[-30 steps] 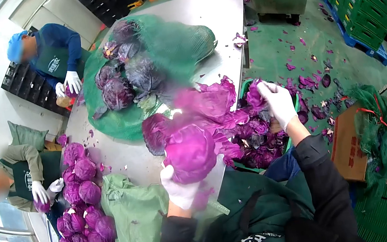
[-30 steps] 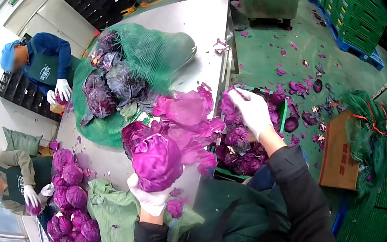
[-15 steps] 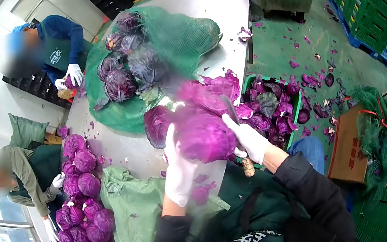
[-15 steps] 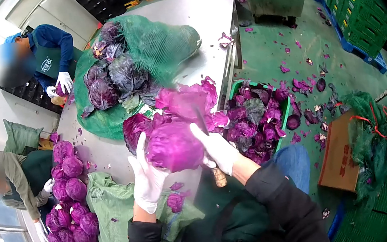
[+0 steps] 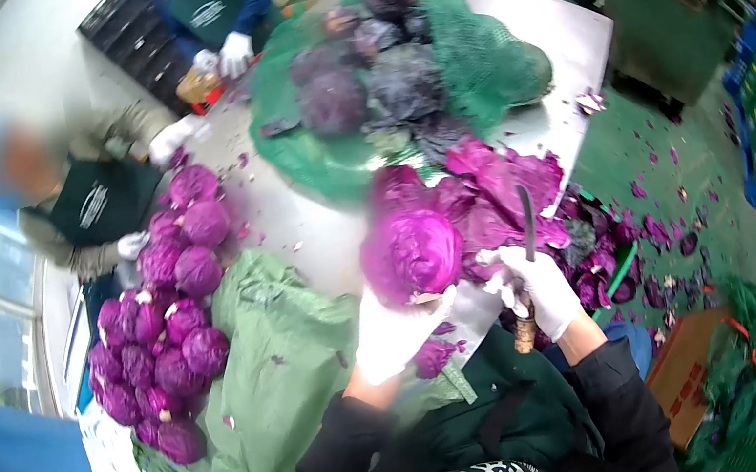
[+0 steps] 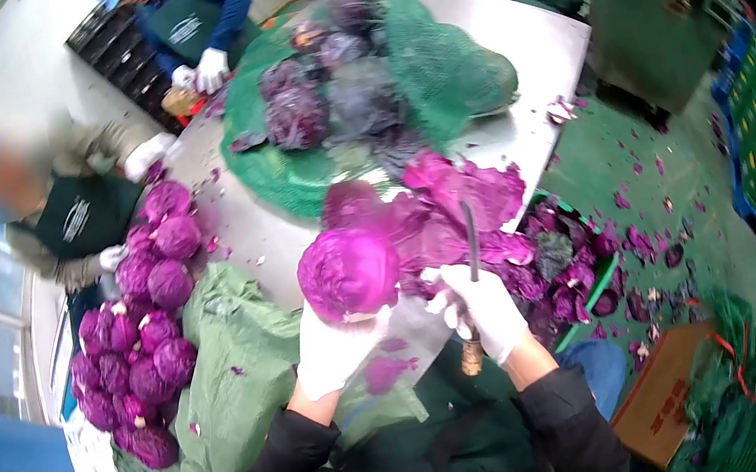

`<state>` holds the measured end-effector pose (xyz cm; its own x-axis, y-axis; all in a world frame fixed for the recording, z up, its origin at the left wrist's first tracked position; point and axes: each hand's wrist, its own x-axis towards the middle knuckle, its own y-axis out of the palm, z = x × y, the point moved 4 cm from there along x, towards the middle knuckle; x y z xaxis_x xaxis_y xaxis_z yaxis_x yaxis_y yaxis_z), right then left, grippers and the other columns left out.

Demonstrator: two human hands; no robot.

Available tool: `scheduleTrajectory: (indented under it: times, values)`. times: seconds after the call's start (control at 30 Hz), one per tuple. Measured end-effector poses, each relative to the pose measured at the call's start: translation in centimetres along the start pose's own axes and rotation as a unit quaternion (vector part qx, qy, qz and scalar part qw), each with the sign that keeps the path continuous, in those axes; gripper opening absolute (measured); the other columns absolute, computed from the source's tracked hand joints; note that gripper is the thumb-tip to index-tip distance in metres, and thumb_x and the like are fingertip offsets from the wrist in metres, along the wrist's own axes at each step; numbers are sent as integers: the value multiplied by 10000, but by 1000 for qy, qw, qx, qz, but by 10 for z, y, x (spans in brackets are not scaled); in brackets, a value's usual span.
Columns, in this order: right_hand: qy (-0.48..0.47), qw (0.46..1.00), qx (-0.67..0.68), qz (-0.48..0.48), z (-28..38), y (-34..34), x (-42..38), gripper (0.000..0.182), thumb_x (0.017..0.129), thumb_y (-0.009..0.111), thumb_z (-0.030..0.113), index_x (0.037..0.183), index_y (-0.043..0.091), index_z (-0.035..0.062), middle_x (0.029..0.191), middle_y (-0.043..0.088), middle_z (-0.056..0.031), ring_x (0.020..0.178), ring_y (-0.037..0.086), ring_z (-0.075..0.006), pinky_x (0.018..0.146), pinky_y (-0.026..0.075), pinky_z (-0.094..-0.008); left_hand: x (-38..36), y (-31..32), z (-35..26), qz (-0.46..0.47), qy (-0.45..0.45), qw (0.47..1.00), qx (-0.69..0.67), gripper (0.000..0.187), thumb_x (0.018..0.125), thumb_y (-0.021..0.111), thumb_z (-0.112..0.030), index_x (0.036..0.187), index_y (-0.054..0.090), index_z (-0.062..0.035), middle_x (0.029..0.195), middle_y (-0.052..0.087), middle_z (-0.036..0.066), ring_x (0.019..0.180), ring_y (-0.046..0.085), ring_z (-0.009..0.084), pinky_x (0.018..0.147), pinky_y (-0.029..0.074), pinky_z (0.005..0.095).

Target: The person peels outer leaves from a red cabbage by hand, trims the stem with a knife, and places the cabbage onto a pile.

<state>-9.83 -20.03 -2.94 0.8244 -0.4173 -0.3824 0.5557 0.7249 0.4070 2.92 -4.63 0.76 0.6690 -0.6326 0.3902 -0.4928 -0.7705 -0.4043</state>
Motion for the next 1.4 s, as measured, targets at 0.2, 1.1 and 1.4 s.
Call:
scheduleTrajectory:
  times: [0.2,1.1,1.4]
  values:
    - [23,998,-58,4,-13,17,3,328,980,511,268,1094,630,-14,699,639,-59,450,478,-81,371,327,-209,-27,-70,5,-42,-169,931,-320,645,815,724,-197,1347,401,-29,1272,552,107,1143,566,226,942,474,378]
    - [80,959,-265,-58,-37,35,4,297,908,569,337,946,682,66,572,522,11,427,470,-71,366,290,-208,-477,-616,223,-711,-213,523,-418,429,841,492,-584,1023,560,-201,913,579,20,813,552,196,731,459,360]
    - [-192,763,-617,-1,-42,84,6,511,763,743,374,1199,651,123,1081,666,-97,958,633,-268,848,491,-413,-347,-649,163,-620,-358,635,291,481,891,605,-388,1212,462,-59,1147,510,158,1039,514,248,912,412,373]
